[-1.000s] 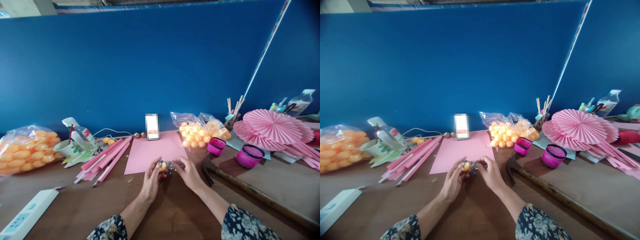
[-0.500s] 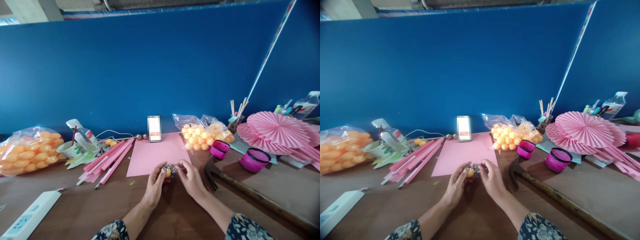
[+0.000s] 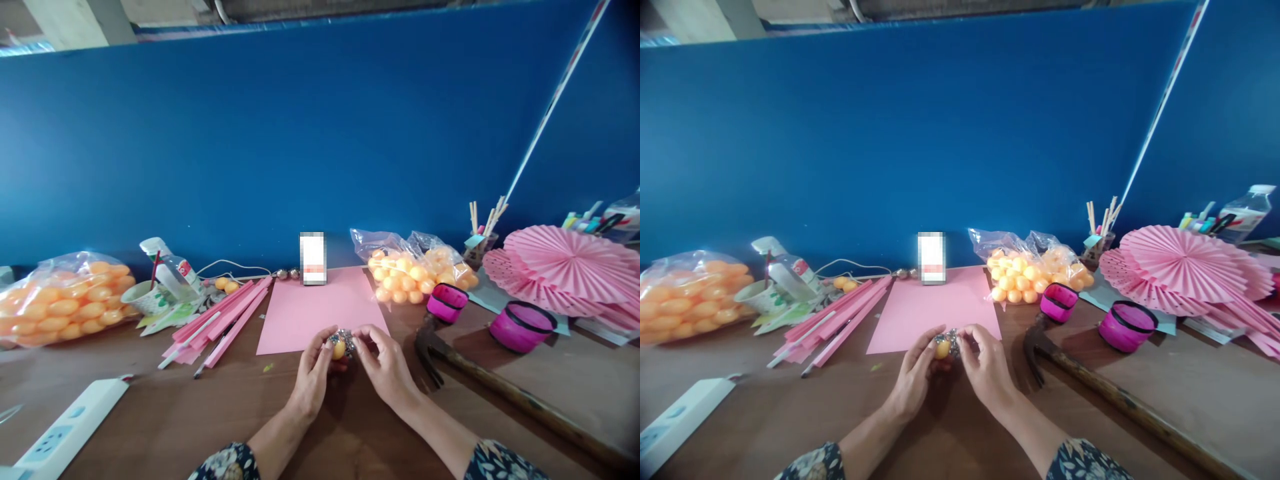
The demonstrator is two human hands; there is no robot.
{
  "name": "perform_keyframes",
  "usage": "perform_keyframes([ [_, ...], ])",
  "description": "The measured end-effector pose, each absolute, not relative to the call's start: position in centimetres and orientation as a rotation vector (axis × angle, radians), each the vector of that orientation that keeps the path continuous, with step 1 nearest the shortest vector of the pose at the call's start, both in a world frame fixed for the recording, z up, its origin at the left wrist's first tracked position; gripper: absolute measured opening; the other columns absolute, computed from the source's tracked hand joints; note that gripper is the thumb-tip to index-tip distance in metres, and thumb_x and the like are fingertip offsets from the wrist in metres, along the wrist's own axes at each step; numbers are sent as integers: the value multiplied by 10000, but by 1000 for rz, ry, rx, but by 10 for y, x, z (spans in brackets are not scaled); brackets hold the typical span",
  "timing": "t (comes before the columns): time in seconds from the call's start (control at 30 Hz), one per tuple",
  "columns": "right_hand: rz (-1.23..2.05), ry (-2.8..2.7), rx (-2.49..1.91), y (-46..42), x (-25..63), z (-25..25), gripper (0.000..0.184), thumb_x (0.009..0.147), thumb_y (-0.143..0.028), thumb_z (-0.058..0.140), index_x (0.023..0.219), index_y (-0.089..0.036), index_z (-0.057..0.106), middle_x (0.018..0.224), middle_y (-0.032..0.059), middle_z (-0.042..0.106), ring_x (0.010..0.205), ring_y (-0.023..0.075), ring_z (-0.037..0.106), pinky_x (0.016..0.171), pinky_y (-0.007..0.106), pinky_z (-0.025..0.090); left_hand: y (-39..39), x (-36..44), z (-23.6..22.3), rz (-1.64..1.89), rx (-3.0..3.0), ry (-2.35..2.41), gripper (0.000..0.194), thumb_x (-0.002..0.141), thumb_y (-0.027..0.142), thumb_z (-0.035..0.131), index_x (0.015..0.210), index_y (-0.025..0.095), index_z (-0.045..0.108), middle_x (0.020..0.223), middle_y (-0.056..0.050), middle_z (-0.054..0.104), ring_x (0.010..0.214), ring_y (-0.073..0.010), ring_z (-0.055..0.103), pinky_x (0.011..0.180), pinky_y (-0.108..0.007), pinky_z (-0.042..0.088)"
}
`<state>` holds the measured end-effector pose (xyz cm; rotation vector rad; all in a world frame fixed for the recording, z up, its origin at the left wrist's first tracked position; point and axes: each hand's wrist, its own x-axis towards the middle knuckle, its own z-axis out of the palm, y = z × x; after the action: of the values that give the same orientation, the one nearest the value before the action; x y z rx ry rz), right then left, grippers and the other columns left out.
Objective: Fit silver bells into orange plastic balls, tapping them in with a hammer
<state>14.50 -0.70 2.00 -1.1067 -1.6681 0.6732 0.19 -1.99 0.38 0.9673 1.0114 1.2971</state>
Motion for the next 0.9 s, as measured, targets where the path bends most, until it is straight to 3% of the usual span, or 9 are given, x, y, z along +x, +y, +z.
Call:
perform_keyframes([
  [0.2, 697, -1683, -1080, -7, 146, 20, 145, 842, -247, 453, 870, -201, 588, 870, 41, 647, 798, 170, 600, 716, 250, 466, -19, 4, 5, 1341, 943, 975, 414, 776, 422, 501, 1090, 156, 542, 921, -80, 597, 677, -145, 585, 597, -272, 506],
  [0.37, 696, -1665, -1066, -8, 145, 21, 162, 836, -255, 448, 881, -196, 592, 886, 60, 651, 800, 186, 606, 716, 271, 483, -20, 4, 8, 1313, 959, 975, 408, 771, 419, 510, 1074, 149, 555, 845, -66, 610, 601, -113, 561, 555, -242, 489],
  [0.63, 697, -1647, -1071, -10, 145, 25, 131, 825, -240, 462, 842, -196, 584, 825, 40, 648, 755, 169, 606, 683, 240, 482, -20, 3, 9, 1308, 972, 915, 361, 755, 344, 560, 1071, 172, 563, 1039, -93, 593, 855, -184, 567, 685, -270, 491],
  [0.9, 704, -1650, -1066, -8, 145, 22, 154, 836, -260, 448, 857, -192, 585, 848, 51, 648, 779, 177, 605, 702, 257, 479, -19, 4, 8, 1335, 972, 912, 339, 756, 349, 555, 1038, 163, 586, 1033, -97, 602, 872, -197, 571, 696, -285, 499],
])
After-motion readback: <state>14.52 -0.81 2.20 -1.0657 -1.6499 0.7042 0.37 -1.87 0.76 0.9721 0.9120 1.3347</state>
